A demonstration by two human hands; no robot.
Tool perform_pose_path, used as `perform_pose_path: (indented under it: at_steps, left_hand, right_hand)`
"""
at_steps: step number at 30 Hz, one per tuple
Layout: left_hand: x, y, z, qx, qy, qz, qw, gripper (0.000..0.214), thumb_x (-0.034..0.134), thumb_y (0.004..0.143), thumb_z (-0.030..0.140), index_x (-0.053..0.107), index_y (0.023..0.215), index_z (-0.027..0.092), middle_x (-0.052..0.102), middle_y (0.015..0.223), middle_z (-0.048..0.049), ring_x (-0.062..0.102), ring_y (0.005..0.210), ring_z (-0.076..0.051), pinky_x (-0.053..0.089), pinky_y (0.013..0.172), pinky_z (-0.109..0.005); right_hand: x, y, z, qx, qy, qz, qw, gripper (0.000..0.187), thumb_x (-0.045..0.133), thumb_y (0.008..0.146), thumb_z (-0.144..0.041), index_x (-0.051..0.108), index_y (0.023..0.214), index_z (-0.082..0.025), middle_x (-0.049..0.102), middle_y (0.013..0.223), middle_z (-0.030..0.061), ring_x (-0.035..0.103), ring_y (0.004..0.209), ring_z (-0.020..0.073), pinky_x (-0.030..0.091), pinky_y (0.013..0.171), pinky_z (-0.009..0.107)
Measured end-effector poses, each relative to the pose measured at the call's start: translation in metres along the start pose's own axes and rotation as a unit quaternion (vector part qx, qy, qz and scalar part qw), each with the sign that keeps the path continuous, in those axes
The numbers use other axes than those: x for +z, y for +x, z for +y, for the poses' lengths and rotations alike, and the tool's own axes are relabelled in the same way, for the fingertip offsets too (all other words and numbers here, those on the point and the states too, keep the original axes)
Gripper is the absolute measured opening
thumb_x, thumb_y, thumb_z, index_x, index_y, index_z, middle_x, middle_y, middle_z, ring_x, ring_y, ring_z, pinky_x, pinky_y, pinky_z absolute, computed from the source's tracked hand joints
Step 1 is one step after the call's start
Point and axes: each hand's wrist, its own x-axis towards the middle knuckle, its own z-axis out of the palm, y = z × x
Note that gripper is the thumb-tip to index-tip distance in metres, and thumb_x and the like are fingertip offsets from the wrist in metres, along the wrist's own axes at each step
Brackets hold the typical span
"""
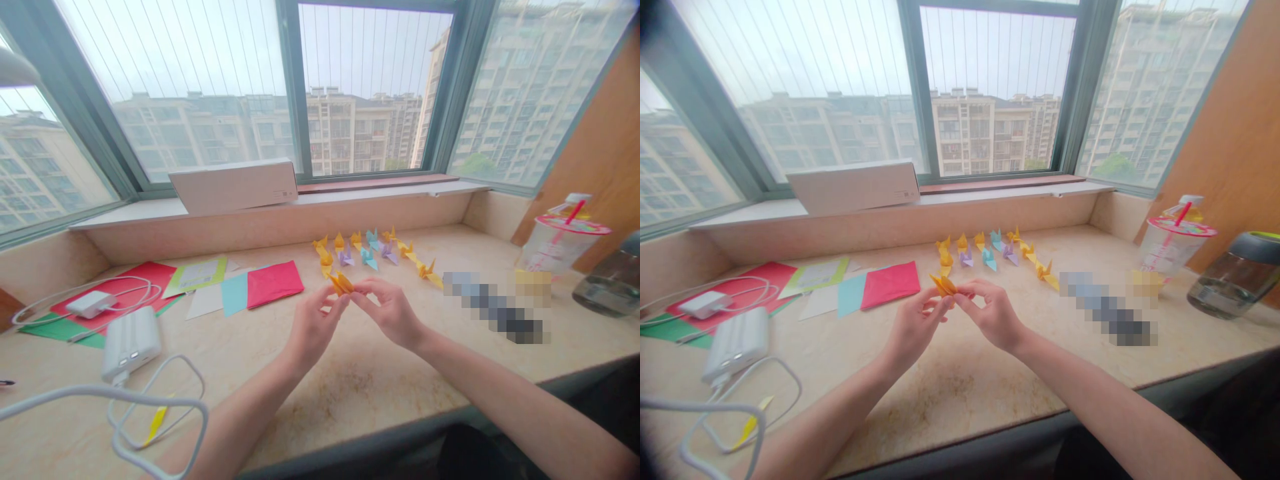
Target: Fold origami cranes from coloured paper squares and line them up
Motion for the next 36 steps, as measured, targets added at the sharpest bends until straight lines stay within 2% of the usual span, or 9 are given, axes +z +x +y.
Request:
perform_pose_path:
  at_steps: [9,14,18,21,28,32,36]
  left_hand:
    - [0.002,0.000,0.004,-0.037,-0.079,0.003,0.996,0.029,0.064,0.087,0.041,0.067,0.103,0.017,0.072,0.099,-0.0076,0.071,0.078,-0.019,0.058,0.059,-0.025]
    - [0.002,0.000,0.003,-0.027,-0.066,0.010,0.997,0.030,0.068,0.084,0.041,0.068,0.103,0.017,0.072,0.099,-0.0072,0.068,0.072,-0.016,0.058,0.056,-0.025]
    - [0.003,-0.001,0.003,-0.008,-0.046,0.038,0.998,0.032,0.073,0.080,0.040,0.067,0.102,0.018,0.073,0.100,-0.0075,0.068,0.077,-0.017,0.059,0.059,-0.026]
    - [0.004,-0.002,0.004,0.002,-0.051,0.035,0.998,0.033,0.075,0.078,0.037,0.066,0.104,0.018,0.073,0.099,-0.0076,0.069,0.079,-0.018,0.059,0.061,-0.026]
    - [0.004,-0.001,0.004,-0.013,-0.055,0.042,0.998,0.038,0.076,0.078,0.040,0.065,0.106,0.017,0.071,0.093,-0.0065,0.066,0.079,-0.018,0.057,0.060,-0.026]
    - [0.003,-0.002,0.003,0.002,-0.047,0.042,0.998,0.032,0.076,0.077,0.041,0.067,0.095,0.017,0.068,0.092,-0.0057,0.063,0.075,-0.015,0.055,0.058,-0.024]
    - [0.001,-0.002,0.004,0.007,-0.029,0.040,0.999,0.028,0.076,0.077,0.041,0.066,0.084,0.016,0.067,0.083,-0.0044,0.062,0.073,-0.016,0.053,0.059,-0.024]
  right_hand:
    - [0.002,-0.003,0.004,-0.030,-0.049,0.039,0.998,0.015,0.060,0.093,-0.027,0.072,0.101,-0.021,0.075,0.091,0.0039,0.066,0.081,0.0181,0.053,0.077,0.032]
    - [0.001,-0.004,0.006,-0.032,-0.064,0.031,0.997,0.017,0.058,0.094,-0.031,0.070,0.100,-0.021,0.076,0.092,0.0047,0.069,0.082,0.0201,0.053,0.077,0.034]
    - [0.000,-0.004,0.007,-0.020,-0.067,0.041,0.997,0.019,0.059,0.094,-0.036,0.069,0.098,-0.021,0.076,0.093,0.0062,0.070,0.085,0.0226,0.054,0.077,0.035]
    - [0.000,-0.004,0.008,-0.010,-0.048,0.045,0.998,0.021,0.059,0.093,-0.039,0.069,0.098,-0.020,0.076,0.093,0.0069,0.071,0.085,0.0228,0.055,0.077,0.035]
    - [0.001,-0.005,0.011,0.003,-0.017,0.039,0.999,0.022,0.061,0.093,-0.040,0.067,0.099,-0.020,0.075,0.093,0.0069,0.070,0.087,0.0222,0.056,0.078,0.035]
    - [0.003,-0.008,0.013,-0.018,0.016,0.026,0.999,0.019,0.063,0.091,-0.037,0.064,0.100,-0.021,0.073,0.096,0.0065,0.070,0.089,0.0207,0.057,0.079,0.034]
    - [0.006,-0.009,0.011,-0.018,0.031,0.003,0.999,0.020,0.066,0.089,-0.034,0.062,0.105,-0.022,0.072,0.098,0.0065,0.069,0.087,0.0196,0.057,0.080,0.034]
